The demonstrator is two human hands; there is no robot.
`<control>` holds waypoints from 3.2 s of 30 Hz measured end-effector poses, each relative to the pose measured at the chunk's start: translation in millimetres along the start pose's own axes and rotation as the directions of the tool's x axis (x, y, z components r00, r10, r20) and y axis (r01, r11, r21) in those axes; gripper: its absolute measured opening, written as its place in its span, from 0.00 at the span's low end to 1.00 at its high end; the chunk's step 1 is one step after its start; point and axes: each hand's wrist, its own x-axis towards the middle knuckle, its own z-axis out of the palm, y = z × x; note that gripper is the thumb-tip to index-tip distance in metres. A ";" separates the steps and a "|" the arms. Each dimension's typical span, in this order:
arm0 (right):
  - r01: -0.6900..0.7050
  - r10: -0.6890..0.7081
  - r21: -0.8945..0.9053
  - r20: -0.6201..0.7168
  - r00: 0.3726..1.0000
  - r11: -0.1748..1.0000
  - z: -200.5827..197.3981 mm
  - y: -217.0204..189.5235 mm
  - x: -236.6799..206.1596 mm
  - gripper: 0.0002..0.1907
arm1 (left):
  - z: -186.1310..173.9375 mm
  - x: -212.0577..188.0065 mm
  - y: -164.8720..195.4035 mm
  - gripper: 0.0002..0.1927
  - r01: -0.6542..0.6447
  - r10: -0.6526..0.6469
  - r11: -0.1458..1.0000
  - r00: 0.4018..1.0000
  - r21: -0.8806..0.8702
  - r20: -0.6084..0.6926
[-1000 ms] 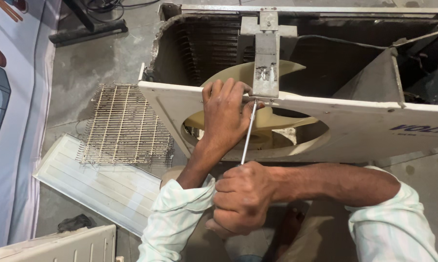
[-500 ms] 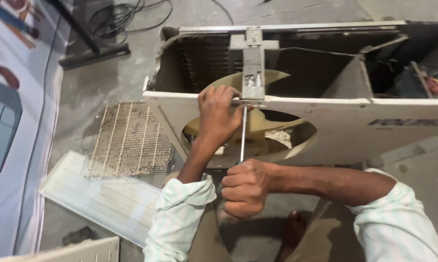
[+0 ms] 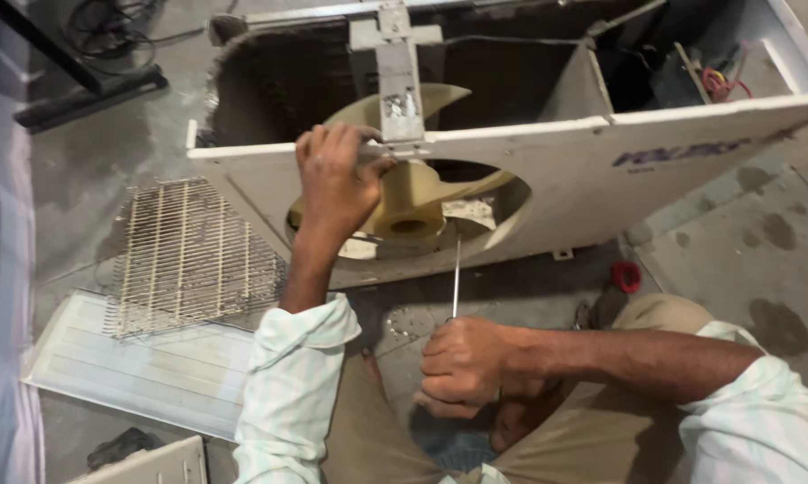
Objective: The person sits on the floor of a repair workshop and uses a screwdriver to unscrew screws from the fan housing panel of a Voltas air cooler, collecting the removed screws by hand and working around the unit on the floor.
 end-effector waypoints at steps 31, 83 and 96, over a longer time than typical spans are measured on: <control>-0.549 0.549 -0.044 0.139 0.824 0.835 -5.9 -31.5 -60.8 0.19 | 0.2 -120.8 -203.7 0.52 0.648 -0.592 0.759 0.726 -0.062 0.349; -0.685 0.805 -0.443 0.446 0.391 0.579 46.3 -34.8 -111.9 0.15 | 77.8 -194.5 -228.3 0.35 0.542 -0.595 0.799 0.773 0.261 0.220; -0.689 0.802 -0.419 0.396 0.447 0.592 29.0 -76.5 -123.0 0.28 | 217.9 -365.6 -20.7 0.43 0.460 -0.513 0.857 0.721 0.232 0.465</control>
